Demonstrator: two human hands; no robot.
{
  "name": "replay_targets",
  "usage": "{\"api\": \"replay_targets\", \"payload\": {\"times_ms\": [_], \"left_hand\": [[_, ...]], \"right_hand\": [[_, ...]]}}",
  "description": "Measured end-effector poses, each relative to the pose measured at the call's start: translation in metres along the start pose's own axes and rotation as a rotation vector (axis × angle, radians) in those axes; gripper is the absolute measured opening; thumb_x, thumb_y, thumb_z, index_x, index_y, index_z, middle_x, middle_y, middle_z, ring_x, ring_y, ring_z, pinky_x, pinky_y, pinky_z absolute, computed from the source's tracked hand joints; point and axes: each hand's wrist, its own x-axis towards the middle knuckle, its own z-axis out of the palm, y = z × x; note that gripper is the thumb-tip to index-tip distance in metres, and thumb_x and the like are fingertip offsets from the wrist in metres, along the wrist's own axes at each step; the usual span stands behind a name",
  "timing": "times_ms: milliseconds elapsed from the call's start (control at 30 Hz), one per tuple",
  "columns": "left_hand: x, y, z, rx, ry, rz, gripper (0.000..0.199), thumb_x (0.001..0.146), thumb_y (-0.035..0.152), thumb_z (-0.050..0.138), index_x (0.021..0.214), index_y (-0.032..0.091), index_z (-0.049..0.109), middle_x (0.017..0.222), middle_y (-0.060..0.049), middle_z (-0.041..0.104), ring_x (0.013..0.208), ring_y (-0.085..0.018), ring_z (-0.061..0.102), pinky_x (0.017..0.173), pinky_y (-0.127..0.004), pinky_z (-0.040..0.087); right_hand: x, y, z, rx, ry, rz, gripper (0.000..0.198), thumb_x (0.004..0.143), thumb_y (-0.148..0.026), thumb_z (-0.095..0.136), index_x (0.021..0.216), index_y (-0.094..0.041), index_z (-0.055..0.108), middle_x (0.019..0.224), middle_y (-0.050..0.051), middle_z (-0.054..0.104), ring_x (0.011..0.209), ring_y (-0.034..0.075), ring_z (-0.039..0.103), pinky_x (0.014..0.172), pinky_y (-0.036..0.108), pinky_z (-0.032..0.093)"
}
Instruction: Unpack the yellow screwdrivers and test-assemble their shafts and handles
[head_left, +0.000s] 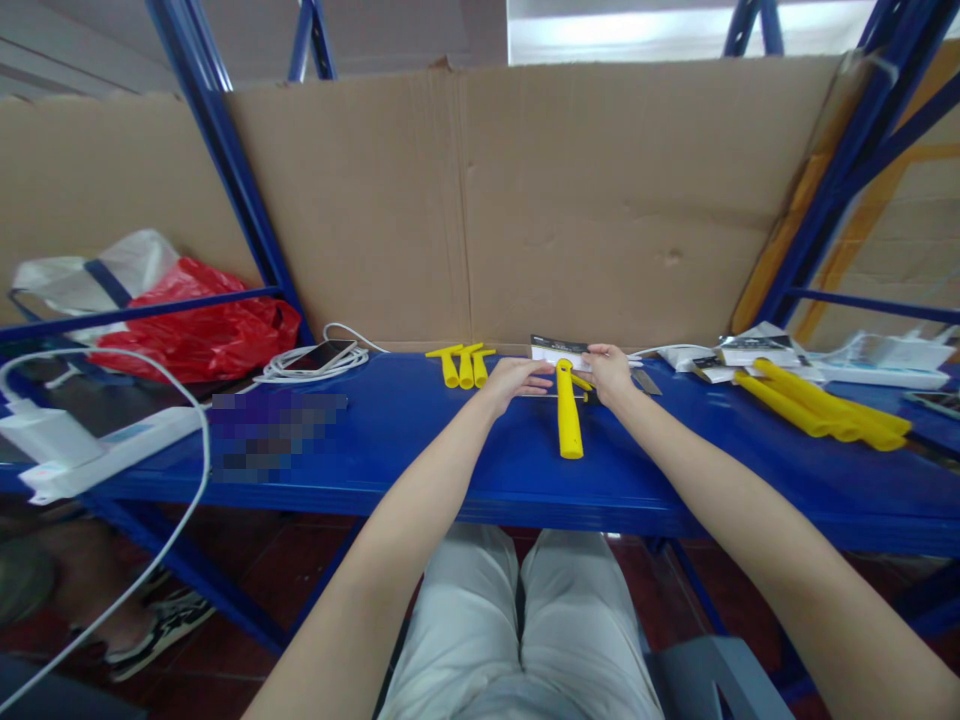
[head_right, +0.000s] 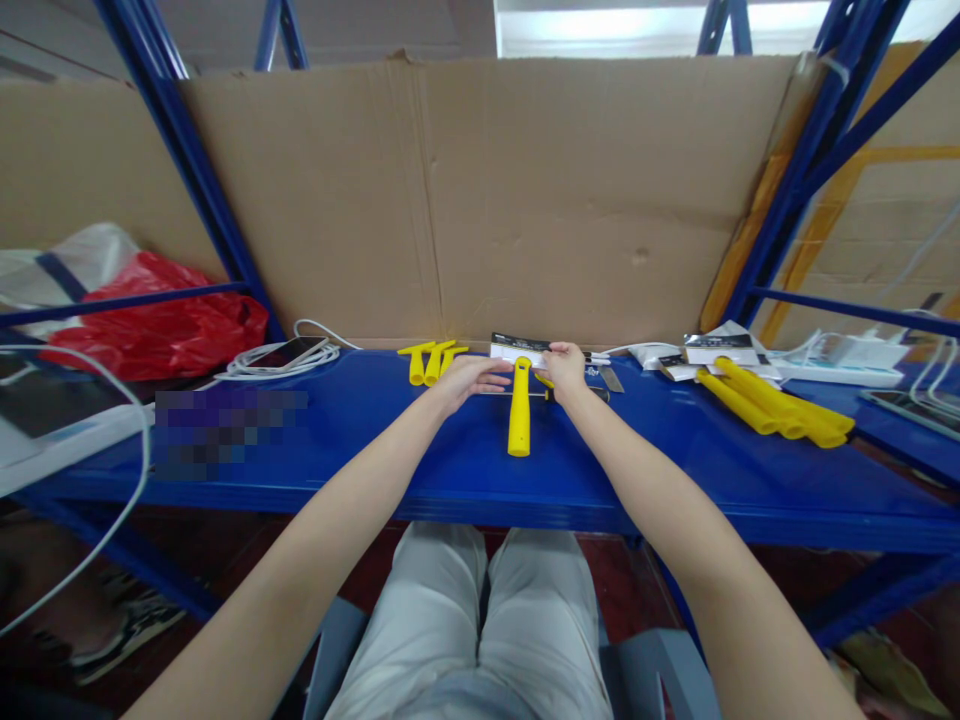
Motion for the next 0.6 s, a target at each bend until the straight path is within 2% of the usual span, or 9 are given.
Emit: {"api": "replay_targets", "payload": {"times_ms": [100,300,600], "left_hand": [[0.000,-0.003,0.002,0.083,-0.001,0.034,0.009,0.078,0.011,0.066,0.086,0.010,0.066,0.093,-0.011,0.070,0.069,-0.012,0.065,0.071,-0.028,0.054],[0.004,-0.014,0.004,0.190,0.073,0.173,0.040,0.065,0.002,0.073,0.102,0.010,0.059,0.115,-0.013,0.061,0.086,-0.013,0.063,0.083,-0.032,0.052],[0.013,-0.022,-0.002,0.167,-0.011,0.176,0.068,0.062,0.001,0.074,0.125,0.018,0.053,0.124,-0.012,0.054,0.078,-0.013,0.064,0.080,-0.035,0.053]], "right_hand": [[0.000,0.000,0.000,0.010,-0.021,0.003,0.025,0.067,0.003,0.055,0.075,-0.018,0.044,0.071,-0.004,0.047,0.063,0.009,0.058,0.055,0.024,0.059],[-0.002,0.000,-0.001,0.013,-0.101,-0.003,0.028,0.068,0.003,0.053,0.079,-0.020,0.042,0.074,-0.003,0.047,0.068,0.011,0.061,0.056,0.028,0.061],[0.002,0.004,-0.001,0.001,-0.135,-0.006,0.029,0.067,0.005,0.052,0.079,-0.019,0.043,0.083,-0.001,0.048,0.070,0.011,0.061,0.058,0.031,0.061]]}}
